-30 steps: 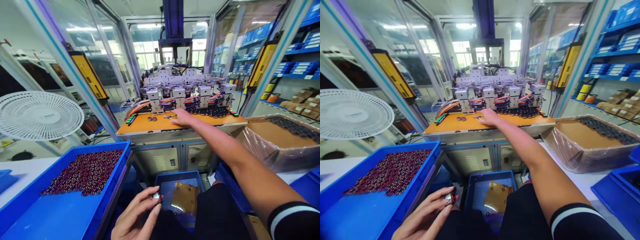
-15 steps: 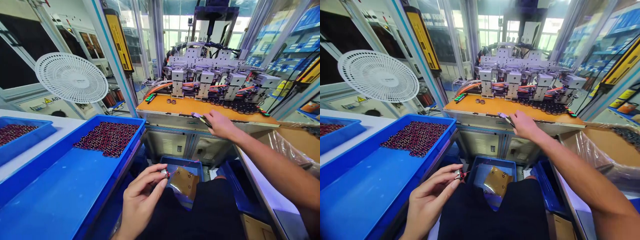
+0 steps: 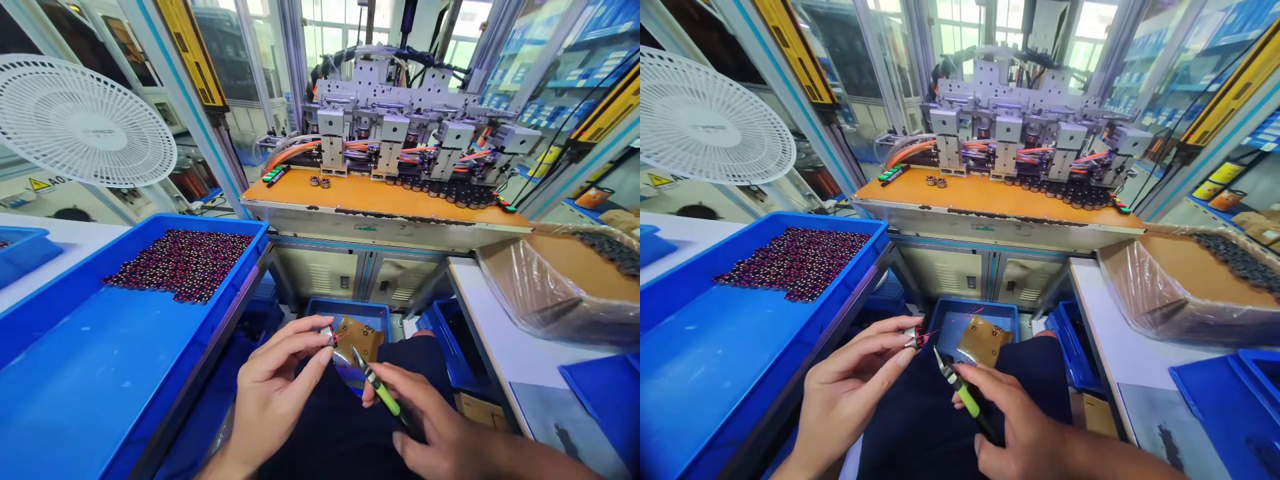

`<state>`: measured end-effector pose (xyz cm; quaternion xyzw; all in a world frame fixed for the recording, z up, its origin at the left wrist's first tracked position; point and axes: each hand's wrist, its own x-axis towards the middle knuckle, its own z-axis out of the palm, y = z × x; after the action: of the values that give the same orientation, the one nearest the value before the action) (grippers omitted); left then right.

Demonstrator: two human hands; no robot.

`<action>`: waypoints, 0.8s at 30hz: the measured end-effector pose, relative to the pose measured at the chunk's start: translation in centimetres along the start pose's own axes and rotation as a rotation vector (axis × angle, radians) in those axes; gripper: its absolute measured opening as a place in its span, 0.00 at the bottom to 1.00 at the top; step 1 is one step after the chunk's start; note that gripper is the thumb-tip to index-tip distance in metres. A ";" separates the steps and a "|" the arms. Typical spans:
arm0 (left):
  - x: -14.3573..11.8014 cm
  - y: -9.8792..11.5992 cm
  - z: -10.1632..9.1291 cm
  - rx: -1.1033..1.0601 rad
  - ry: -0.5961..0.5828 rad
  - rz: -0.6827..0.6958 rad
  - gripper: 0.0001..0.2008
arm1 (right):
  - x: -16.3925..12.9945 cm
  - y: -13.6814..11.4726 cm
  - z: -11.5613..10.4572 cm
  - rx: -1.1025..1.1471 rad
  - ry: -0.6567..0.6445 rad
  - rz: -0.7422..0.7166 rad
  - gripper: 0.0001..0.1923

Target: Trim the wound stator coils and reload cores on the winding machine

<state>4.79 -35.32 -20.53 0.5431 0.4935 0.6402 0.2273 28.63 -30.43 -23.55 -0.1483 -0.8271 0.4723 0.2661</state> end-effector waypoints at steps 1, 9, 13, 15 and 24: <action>-0.1 0.1 0.1 -0.002 -0.005 -0.002 0.14 | 0.2 -0.1 -0.1 -0.002 0.002 -0.007 0.46; -0.4 0.7 0.2 0.026 -0.002 -0.007 0.14 | 1.8 -0.6 0.3 0.117 0.069 -0.053 0.45; -0.4 0.6 0.2 0.031 -0.007 -0.008 0.14 | 1.9 -0.7 0.3 0.155 0.077 -0.038 0.45; -0.3 0.6 0.2 0.030 -0.006 -0.003 0.14 | 1.8 -0.6 0.3 0.168 0.074 -0.038 0.46; -0.2 0.3 0.2 0.040 -0.007 -0.022 0.14 | 1.8 -0.5 0.6 0.237 0.047 0.024 0.44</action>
<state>5.15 -35.52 -20.34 0.5443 0.5113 0.6258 0.2249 26.82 -30.14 -22.84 -0.1368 -0.7573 0.5662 0.2953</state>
